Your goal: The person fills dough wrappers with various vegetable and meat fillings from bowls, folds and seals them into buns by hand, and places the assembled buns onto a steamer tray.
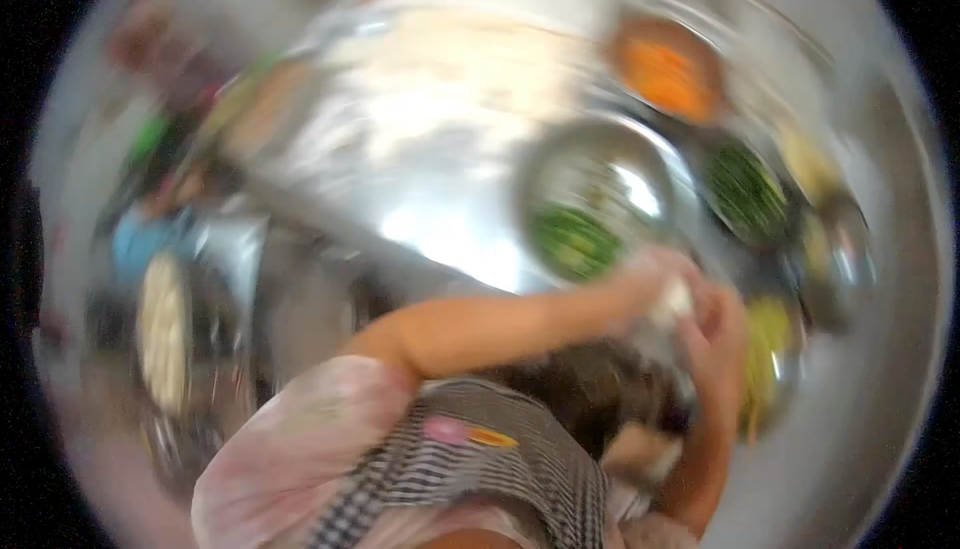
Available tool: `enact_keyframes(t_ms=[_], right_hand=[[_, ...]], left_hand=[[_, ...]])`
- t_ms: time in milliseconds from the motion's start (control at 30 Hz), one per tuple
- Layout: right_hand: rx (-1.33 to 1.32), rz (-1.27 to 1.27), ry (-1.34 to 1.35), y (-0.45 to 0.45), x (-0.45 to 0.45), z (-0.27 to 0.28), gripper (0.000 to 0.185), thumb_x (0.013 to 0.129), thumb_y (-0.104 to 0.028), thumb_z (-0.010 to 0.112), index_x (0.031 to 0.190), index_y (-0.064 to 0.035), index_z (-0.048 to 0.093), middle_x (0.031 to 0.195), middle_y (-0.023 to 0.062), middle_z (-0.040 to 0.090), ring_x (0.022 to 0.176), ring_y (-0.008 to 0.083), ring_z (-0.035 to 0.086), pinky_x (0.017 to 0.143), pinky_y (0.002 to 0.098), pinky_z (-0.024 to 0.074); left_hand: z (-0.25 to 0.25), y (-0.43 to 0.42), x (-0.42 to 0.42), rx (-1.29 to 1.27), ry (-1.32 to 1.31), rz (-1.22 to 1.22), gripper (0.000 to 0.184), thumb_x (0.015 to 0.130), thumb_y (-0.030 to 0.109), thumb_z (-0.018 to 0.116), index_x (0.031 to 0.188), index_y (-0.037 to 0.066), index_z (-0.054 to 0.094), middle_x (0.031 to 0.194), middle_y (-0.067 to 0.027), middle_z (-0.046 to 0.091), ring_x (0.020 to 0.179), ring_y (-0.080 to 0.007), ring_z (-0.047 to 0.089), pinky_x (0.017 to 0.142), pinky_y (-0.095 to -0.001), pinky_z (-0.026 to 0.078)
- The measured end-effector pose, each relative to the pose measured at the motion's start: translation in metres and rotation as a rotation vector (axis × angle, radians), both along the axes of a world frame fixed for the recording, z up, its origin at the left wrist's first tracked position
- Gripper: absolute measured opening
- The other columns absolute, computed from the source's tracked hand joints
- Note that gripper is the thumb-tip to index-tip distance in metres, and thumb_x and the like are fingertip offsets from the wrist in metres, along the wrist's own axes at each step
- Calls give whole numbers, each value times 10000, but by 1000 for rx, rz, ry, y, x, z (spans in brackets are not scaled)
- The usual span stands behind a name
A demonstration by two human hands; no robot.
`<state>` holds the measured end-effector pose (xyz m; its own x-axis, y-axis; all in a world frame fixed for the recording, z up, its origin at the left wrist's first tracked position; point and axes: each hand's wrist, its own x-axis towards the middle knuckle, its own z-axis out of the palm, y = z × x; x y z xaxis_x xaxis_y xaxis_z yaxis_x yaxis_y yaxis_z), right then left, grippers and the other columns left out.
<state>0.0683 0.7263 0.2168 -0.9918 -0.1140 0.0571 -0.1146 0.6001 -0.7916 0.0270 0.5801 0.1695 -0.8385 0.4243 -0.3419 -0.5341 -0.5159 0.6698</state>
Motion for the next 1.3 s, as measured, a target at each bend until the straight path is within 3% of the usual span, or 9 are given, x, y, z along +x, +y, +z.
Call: enact_keyframes(t_ms=[67,133,233,433,533,800,967,1133,1300], right_hand=[[-128,154,-68,-42,-5,3,220,727,-15,605,938,-33,548,829,25,530,760,107,488,671,251,416],[12,298,-23,-73,-18,-10,163,732,-8,607,887,-21,558,772,11,531,706,100,488,638,240,412],[-3,444,-4,-193,-9,-9,112,741,-11,616,839,-10,563,723,6,530,645,101,484,597,241,408],[-146,879,156,-471,81,27,379,778,11,566,1155,20,521,1077,85,559,984,182,545,847,303,450],[-291,1335,-327,-589,123,24,521,762,-11,595,1257,21,436,1225,111,487,1129,207,483,952,334,402],[-221,1817,-860,-869,255,44,648,742,-187,716,1283,-9,408,1147,79,525,1027,163,519,848,278,444],[-68,2070,-407,-1012,361,48,490,758,-145,655,1210,-37,499,1046,59,576,899,118,547,732,252,465],[-54,2090,489,-1096,449,18,558,742,-179,657,1246,-26,471,1143,211,560,1036,341,548,889,392,433],[-150,2018,685,-1093,466,-37,476,771,-137,640,1205,-17,487,1027,206,606,948,345,583,847,379,444]], left_hand=[[-46,-26,-2,-1037,1088,174,120,841,182,524,781,103,592,798,-60,573,831,-199,584,722,-326,479],[17,-93,33,-220,199,174,104,799,193,585,809,90,596,794,-62,573,809,-200,586,680,-318,483],[11,-202,64,-123,50,374,132,791,206,613,819,76,610,803,-58,578,769,-182,593,627,-303,488],[-1,-452,181,100,-87,878,134,817,200,598,846,72,625,841,-53,605,745,-164,612,585,-284,498],[13,-544,259,546,-4,970,485,887,457,492,1208,92,501,1048,-95,566,963,-213,569,784,-376,489],[40,-635,497,198,336,1522,600,933,432,336,1419,100,218,1427,-165,282,1285,-299,326,1022,-500,307],[27,-568,567,86,273,1819,569,929,387,371,1388,63,279,1377,-187,362,1199,-324,436,965,-469,391],[13,-501,575,129,173,2164,631,881,451,458,1359,57,340,1348,-190,403,1177,-331,459,940,-475,408],[8,-506,571,111,160,2206,657,857,445,524,1341,31,363,1350,-201,397,1192,-325,450,944,-468,405]])
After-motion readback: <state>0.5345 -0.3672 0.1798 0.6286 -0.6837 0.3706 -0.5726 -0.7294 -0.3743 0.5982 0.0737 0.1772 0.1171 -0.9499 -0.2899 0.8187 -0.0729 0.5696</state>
